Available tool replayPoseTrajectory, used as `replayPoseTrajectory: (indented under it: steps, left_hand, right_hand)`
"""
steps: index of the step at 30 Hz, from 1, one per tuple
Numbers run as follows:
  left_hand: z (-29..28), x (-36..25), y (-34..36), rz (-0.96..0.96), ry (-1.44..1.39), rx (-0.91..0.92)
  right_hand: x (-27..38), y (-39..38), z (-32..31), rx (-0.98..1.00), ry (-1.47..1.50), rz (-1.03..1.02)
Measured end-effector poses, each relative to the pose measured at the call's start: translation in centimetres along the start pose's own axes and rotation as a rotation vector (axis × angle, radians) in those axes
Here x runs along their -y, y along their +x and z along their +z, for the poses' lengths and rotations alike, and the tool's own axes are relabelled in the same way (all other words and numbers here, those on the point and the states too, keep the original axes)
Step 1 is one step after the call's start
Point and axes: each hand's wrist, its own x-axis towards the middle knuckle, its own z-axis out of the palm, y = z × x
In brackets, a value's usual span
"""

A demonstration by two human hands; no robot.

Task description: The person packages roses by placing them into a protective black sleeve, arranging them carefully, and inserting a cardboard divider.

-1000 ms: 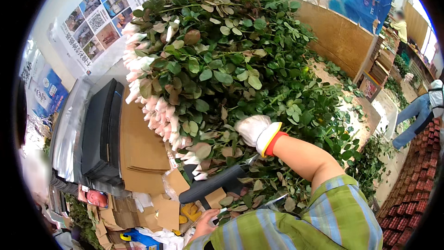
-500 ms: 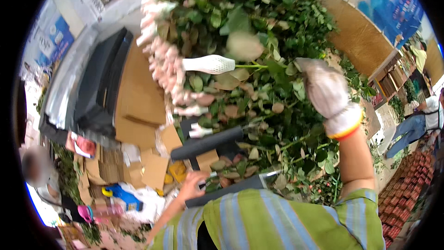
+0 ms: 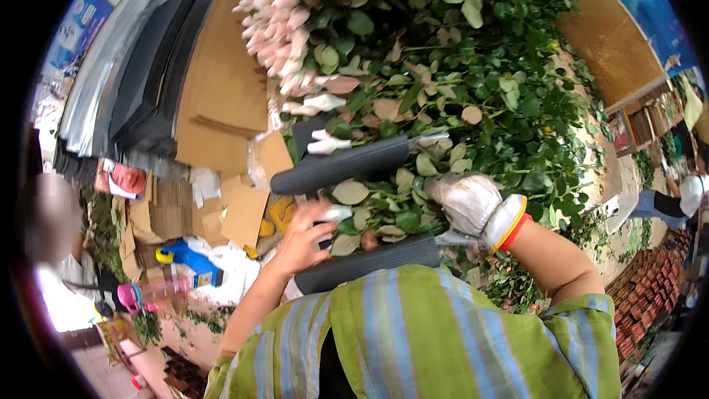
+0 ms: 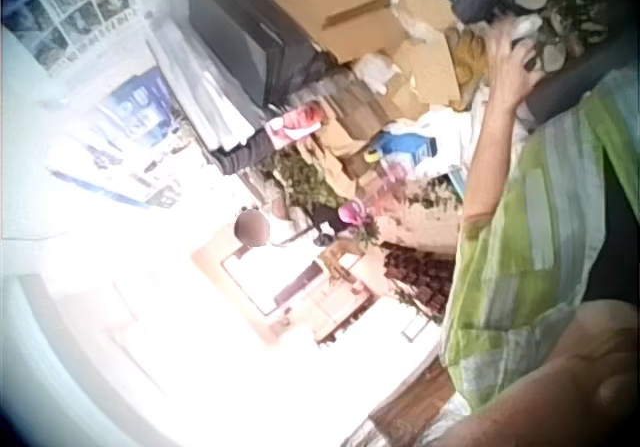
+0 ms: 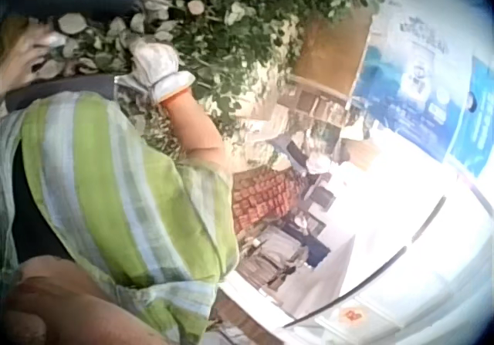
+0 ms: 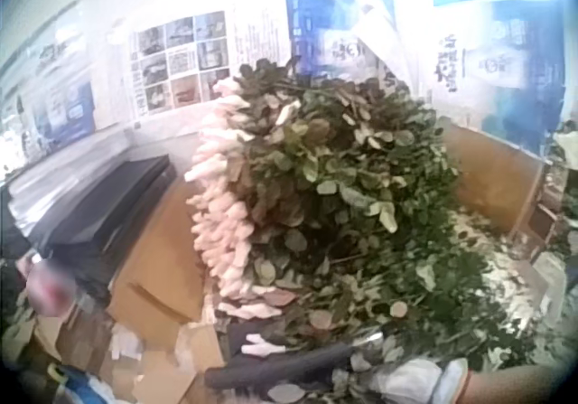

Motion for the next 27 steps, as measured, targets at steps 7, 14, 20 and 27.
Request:
replayPoseTrajectory:
  steps: [7,14,20,27]
  left_hand:
    - [1.0,-0.4,0.3,-0.125,-0.104,-0.059]
    - [0.6,0.4,1.8,-0.079,-0.152,0.013]
    - [1.3,1.8,1.7,-0.052,-0.180,0.050]
    - [1.8,1.4,1.4,-0.034,-0.207,-0.058]
  right_hand:
    - [-0.5,5.3,-13.5,-0.313,0.664,0.564]
    - [-11.2,14.1,-4.6,-0.012,-0.200,0.406]
    - [-5.5,10.8,-8.3,-0.431,-0.101,0.094]
    - [-11.5,3.1,-12.7,-0.379,-0.293,0.537]
